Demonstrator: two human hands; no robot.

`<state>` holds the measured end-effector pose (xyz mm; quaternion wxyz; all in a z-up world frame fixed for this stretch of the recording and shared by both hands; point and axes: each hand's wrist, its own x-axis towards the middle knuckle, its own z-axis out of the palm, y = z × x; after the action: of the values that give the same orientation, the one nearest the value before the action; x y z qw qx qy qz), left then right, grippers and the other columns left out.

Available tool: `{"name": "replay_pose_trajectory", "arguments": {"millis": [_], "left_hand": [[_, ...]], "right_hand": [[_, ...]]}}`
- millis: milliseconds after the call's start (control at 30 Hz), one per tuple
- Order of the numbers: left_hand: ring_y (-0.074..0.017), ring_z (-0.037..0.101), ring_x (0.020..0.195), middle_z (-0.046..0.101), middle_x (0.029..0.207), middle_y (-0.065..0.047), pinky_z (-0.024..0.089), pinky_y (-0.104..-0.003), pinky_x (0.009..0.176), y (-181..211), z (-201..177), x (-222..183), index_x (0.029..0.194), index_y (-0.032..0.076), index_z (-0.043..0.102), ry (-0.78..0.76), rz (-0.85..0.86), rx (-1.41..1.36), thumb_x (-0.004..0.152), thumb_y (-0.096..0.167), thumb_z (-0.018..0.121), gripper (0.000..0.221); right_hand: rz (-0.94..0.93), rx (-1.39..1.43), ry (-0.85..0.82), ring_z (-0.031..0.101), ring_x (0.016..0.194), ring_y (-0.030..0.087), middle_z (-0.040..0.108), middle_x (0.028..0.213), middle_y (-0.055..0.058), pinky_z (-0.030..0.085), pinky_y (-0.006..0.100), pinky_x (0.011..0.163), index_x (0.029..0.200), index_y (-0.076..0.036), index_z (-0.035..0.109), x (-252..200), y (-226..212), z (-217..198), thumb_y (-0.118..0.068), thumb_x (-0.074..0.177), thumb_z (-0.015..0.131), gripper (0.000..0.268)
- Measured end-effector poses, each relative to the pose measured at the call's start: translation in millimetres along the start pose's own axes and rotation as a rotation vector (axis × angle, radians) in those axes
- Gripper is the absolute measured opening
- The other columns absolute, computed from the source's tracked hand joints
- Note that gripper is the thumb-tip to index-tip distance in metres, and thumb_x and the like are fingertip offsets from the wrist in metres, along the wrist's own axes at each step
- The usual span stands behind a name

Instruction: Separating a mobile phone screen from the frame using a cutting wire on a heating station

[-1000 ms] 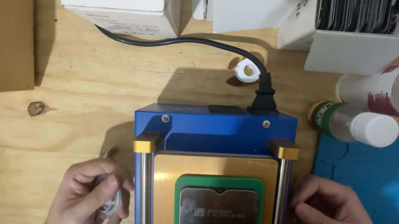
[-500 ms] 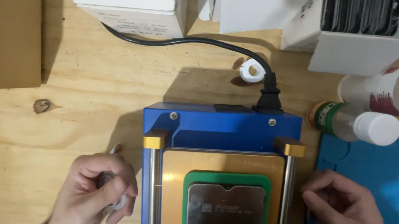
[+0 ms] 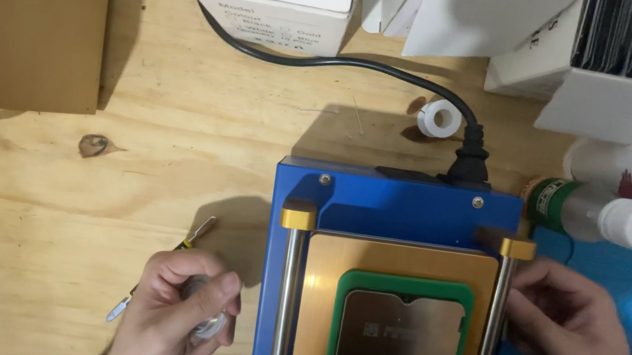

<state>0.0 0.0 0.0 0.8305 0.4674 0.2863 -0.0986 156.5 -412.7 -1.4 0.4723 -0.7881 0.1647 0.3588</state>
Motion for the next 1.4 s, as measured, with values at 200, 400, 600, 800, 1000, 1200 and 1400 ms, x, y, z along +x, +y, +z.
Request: {"name": "replay_pose_trajectory", "arguments": {"millis": [200, 400, 600, 800, 1000, 1200, 1400], "left_hand": [[-0.0168, 0.044, 0.022, 0.064, 0.043, -0.022, 0.023, -0.027, 0.018, -19.4, -11.9, -18.0, 0.071, -0.006, 0.070, 0.139, -0.096, -0.047, 0.099, 0.013, 0.078, 0.036], [-0.0192, 0.042, 0.020, 0.066, 0.043, -0.023, 0.017, -0.030, 0.020, -21.8, -22.2, -28.9, 0.069, -0.007, 0.069, 0.167, -0.171, -0.037, 0.100, 0.017, 0.078, 0.040], [-0.0222, 0.045, 0.020, 0.065, 0.042, -0.025, 0.020, -0.031, 0.021, -26.1, -30.6, -36.5, 0.067, -0.008, 0.071, 0.196, -0.232, 0.002, 0.100, 0.014, 0.079, 0.040], [-0.0220, 0.043, 0.019, 0.065, 0.043, -0.024, 0.016, -0.030, 0.020, -28.0, -26.8, -27.6, 0.070, -0.007, 0.070, 0.211, -0.182, -0.024, 0.099, 0.017, 0.079, 0.039], [-0.0195, 0.039, 0.018, 0.063, 0.043, -0.024, 0.017, -0.030, 0.022, -24.8, -15.3, -14.1, 0.072, -0.006, 0.071, 0.187, -0.098, -0.013, 0.102, 0.014, 0.074, 0.036], [-0.0185, 0.041, 0.019, 0.066, 0.045, -0.022, 0.018, -0.029, 0.023, -11.9, 1.4, -1.7, 0.072, -0.005, 0.071, 0.132, -0.074, 0.025, 0.102, 0.015, 0.074, 0.036], [-0.0195, 0.044, 0.020, 0.068, 0.046, -0.023, 0.019, -0.028, 0.023, -4.1, 20.4, 9.0, 0.072, -0.006, 0.071, 0.085, -0.071, 0.028, 0.100, 0.016, 0.077, 0.037]], "right_hand": [[-0.054, -0.077, -0.040, 0.063, 0.045, 0.035, 0.074, 0.070, 0.024, 0.049, 0.045, 0.036, 0.094, 0.005, 0.076, 0.1, -13.2, -1.2, 0.002, 0.099, 0.073, 0.007], [-0.065, -0.133, 0.021, 0.067, 0.055, 0.037, 0.073, 0.074, 0.026, 0.054, 0.047, 0.045, 0.094, 0.007, 0.075, -7.4, -31.2, 7.0, 0.003, 0.099, 0.074, 0.007], [-0.143, -0.033, -0.018, 0.055, 0.045, 0.032, 0.069, 0.075, 0.024, 0.043, 0.043, 0.034, 0.096, 0.006, 0.070, -7.1, -29.0, 4.6, -0.001, 0.099, 0.073, 0.008], [-0.160, -0.030, -0.078, 0.068, 0.057, 0.032, 0.080, 0.080, 0.023, 0.052, 0.043, 0.045, 0.094, 0.005, 0.075, -8.1, -25.7, -3.5, -0.008, 0.098, 0.075, 0.014], [-0.180, 0.143, -0.210, 0.050, 0.041, 0.019, 0.066, 0.072, 0.015, 0.035, 0.032, 0.032, 0.090, 0.002, 0.074, 2.5, 0.3, -13.3, -0.008, 0.094, 0.081, 0.013], [-0.014, 0.151, -0.218, 0.052, 0.037, 0.027, 0.064, 0.064, 0.019, 0.041, 0.038, 0.031, 0.091, 0.006, 0.076, 5.3, 18.1, -23.1, -0.002, 0.095, 0.080, 0.010], [0.034, 0.338, -0.282, 0.038, 0.040, 0.018, 0.052, 0.061, 0.012, 0.028, 0.032, 0.031, 0.094, 0.005, 0.072, -0.3, 48.9, -19.6, -0.003, 0.099, 0.079, 0.012]]}}
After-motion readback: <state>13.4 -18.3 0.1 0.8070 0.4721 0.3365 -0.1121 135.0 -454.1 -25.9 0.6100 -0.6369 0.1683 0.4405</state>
